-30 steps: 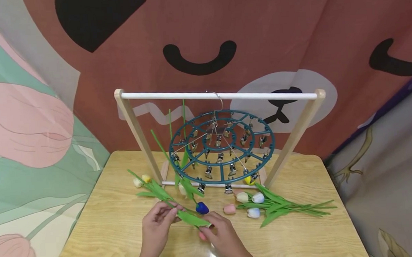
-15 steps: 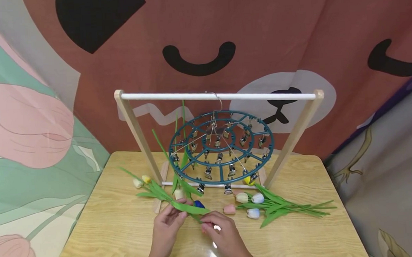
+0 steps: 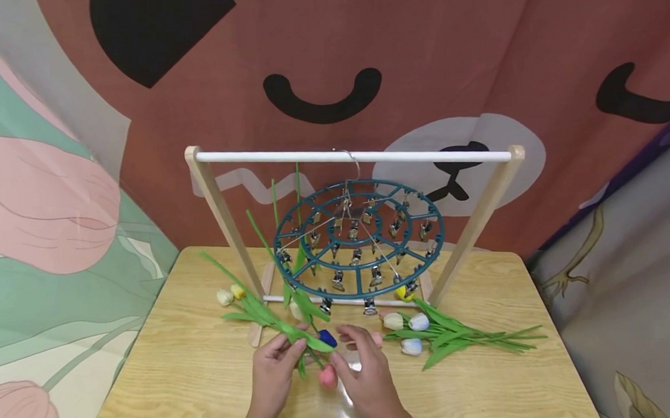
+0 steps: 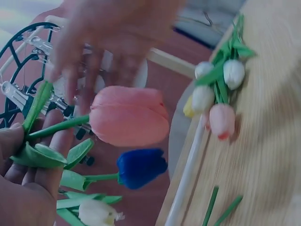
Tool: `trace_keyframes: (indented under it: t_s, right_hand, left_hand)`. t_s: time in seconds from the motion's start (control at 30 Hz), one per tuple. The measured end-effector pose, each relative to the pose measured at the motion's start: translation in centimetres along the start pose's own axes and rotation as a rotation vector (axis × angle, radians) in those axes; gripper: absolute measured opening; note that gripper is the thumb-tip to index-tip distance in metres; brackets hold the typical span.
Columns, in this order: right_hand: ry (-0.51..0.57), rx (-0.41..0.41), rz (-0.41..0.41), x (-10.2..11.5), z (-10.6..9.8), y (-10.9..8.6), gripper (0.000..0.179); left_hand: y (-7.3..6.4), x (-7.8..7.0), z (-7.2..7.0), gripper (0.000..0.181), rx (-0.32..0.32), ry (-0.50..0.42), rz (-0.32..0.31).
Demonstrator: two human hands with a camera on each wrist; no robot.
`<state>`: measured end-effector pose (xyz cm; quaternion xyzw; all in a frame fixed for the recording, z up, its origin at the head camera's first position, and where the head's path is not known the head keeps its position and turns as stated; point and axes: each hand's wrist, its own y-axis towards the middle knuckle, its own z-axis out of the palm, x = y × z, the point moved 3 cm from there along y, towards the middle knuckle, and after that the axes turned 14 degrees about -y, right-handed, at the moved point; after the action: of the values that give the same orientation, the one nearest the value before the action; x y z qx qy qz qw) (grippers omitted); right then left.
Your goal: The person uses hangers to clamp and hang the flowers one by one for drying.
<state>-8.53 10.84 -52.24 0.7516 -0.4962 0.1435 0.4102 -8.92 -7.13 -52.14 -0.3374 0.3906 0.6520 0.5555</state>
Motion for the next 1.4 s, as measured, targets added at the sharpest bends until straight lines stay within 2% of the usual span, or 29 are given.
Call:
trace_keyframes:
  t_s: [0.07,0.13,0.3,0.43,0.57,0.67,0.77,0.97,1.17,1.4]
  right_hand:
    - [-0.044,-0.043,-0.05,0.7,-0.8,0.8,0.067]
    - [-0.051,-0.048,-0.068,1.5,-1.5,1.7,0.076]
    - [-0.016,-0.063,-0.068,3.1,-2.4,4.4,0.079]
    - [-0.019,-0.1,-0.074,3.8,-2.6,6.2,0.065]
    - [-0.059,-0.197,-0.136,4.3,-2.8,7.2,0.036]
    - [-0.064,-0.251,-0.177,4.4,-2.9,7.5,0.028]
    - [-0.028,-0.251,-0.201,4.3,-3.0,7.7,0.032]
    - [0.056,-0.192,-0.217,4.1,-3.1,7.9,0.044]
    - [0.044,-0.187,-0.182,3.9,-3.0,8.0,0.04]
    - [0.12,-0.187,-0.136,3.9,-2.8,7.7,0.045]
  left_hand:
    - [0.1,-0.1,0.0,0.026,0.001,0.035,0.015]
    - [0.2,-0.2,0.0,0.026,0.013,0.065,0.032]
    - [0.3,-0.2,0.0,0.022,0.052,0.153,0.11]
    - [0.3,-0.1,0.3,0.021,0.077,0.222,0.174]
    - [0.5,-0.3,0.6,0.022,0.111,0.245,0.225]
    - [0.6,-0.5,0.8,0.022,0.131,0.265,0.253]
    - [0.8,-0.6,0.8,0.022,0.131,0.279,0.251]
    - [1.3,-0.5,0.7,0.022,0.111,0.319,0.251]
    - [1.7,-0.5,0.7,0.021,0.111,0.328,0.237]
    - [1.8,-0.6,0.9,0.019,0.092,0.334,0.209]
